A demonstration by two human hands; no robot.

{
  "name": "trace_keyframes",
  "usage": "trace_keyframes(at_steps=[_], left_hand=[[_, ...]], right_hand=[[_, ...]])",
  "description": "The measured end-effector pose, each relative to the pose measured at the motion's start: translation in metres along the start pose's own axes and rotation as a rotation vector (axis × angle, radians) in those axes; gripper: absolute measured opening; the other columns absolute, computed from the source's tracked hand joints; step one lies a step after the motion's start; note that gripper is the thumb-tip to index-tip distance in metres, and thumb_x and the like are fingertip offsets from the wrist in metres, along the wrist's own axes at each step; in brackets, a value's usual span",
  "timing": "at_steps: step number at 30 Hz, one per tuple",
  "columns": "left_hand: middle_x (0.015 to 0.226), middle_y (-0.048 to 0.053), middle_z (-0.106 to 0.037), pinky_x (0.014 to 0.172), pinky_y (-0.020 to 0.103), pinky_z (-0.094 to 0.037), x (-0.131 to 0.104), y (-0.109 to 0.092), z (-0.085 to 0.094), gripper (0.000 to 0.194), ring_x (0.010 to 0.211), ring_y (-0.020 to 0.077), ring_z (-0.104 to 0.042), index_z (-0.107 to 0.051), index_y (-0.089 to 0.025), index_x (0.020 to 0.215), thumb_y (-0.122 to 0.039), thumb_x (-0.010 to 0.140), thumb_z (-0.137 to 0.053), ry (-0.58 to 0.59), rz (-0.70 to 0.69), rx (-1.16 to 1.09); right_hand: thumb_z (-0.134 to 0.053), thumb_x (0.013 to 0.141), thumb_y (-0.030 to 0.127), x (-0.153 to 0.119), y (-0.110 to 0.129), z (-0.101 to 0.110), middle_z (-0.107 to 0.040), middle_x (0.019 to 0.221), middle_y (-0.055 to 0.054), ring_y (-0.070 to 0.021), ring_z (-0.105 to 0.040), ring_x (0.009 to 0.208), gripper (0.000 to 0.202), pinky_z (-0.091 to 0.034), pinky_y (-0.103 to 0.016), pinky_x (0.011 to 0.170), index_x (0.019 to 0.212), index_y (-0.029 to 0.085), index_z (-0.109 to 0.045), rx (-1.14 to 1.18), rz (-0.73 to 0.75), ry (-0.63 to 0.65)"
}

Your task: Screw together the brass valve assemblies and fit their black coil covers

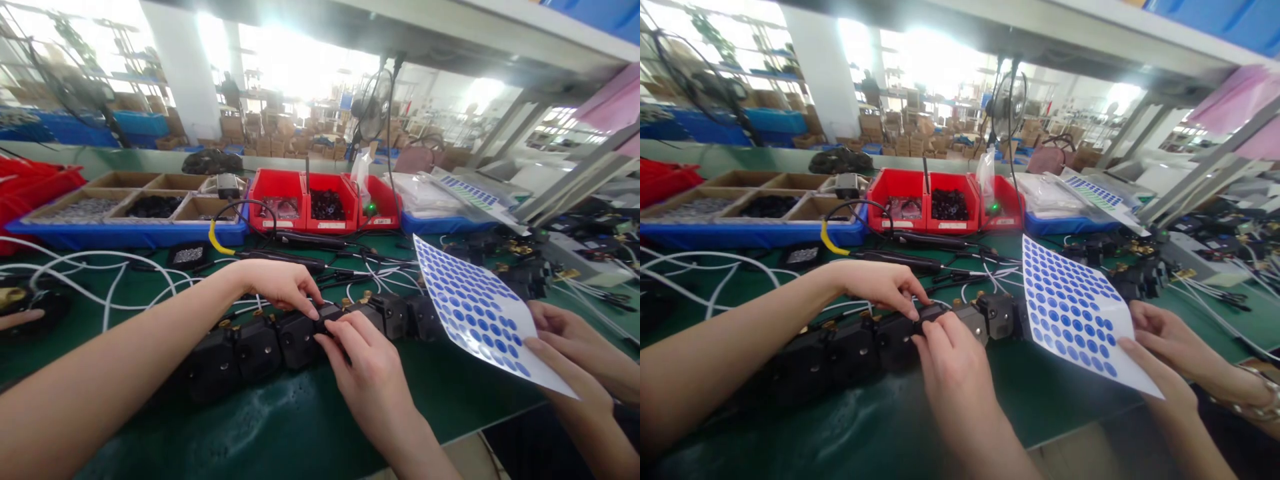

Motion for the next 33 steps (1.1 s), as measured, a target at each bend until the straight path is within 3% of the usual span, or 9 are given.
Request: trace_keyframes(at_steps=[10, 16, 21, 29, 33], left_hand=[[0.048, -0.005, -0.04, 0.043, 0.022, -0.025, -0.001, 0.001, 0.001, 0.055, 0.046, 0.0092, -0.033, -0.071, -0.006, 0.115, -0.047, 0.078, -0.068, -0.046, -0.074, 0.022], [0.049, -0.005, -0.041, 0.042, 0.021, -0.024, 0.001, 0.002, 0.001, 0.058, 0.046, 0.0085, -0.033, -0.071, -0.004, 0.114, -0.048, 0.077, -0.07, -0.046, -0.097, 0.016], [0.051, -0.005, -0.043, 0.042, 0.021, -0.025, 0.001, -0.001, 0.002, 0.055, 0.046, 0.0086, -0.034, -0.071, -0.005, 0.115, -0.045, 0.077, -0.07, -0.047, -0.081, 0.034], [0.048, -0.006, -0.041, 0.043, 0.022, -0.024, 0.003, 0.0, 0.001, 0.058, 0.046, 0.0085, -0.033, -0.071, -0.003, 0.115, -0.046, 0.076, -0.07, -0.049, -0.106, 0.005], [0.05, -0.006, -0.048, 0.045, 0.022, -0.028, -0.003, -0.005, 0.004, 0.046, 0.046, 0.0083, -0.038, -0.075, -0.006, 0.106, -0.038, 0.073, -0.076, -0.125, -0.066, -0.013]], right_hand=[[-0.058, 0.094, 0.013, -0.007, -0.006, -0.013, -0.057, 0.079, -0.001, -0.0109, -0.056, 0.072, 0.011, -0.043, -0.021, 0.063, 0.083, 0.015, -0.055, 0.055, -0.079, -0.099], [-0.058, 0.093, 0.01, 0.001, -0.009, -0.007, -0.059, 0.084, -0.001, -0.0104, -0.058, 0.079, 0.007, -0.046, -0.019, 0.069, 0.088, 0.015, -0.059, 0.133, 0.0, -0.01], [-0.056, 0.096, 0.015, 0.003, -0.011, -0.003, -0.06, 0.087, -0.003, -0.0107, -0.058, 0.077, 0.009, -0.048, -0.019, 0.068, 0.091, 0.014, -0.064, 0.11, 0.079, 0.039], [-0.056, 0.095, 0.011, -0.014, -0.002, -0.015, -0.058, 0.081, -0.006, -0.0131, -0.057, 0.076, 0.011, -0.047, -0.024, 0.071, 0.102, 0.009, -0.065, -0.06, 0.047, -0.182], [-0.053, 0.099, 0.022, -0.021, 0.001, -0.007, -0.062, 0.09, -0.007, -0.0117, -0.06, 0.079, 0.02, -0.046, -0.022, 0.069, 0.112, 0.011, -0.064, -0.058, 0.04, -0.208]])
Point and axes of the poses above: each hand's wrist, its own x-axis towards the middle knuckle, its own z-axis out of the back of the hand, y = z × x, the point moved 6 cm from there along x, towards the middle knuckle
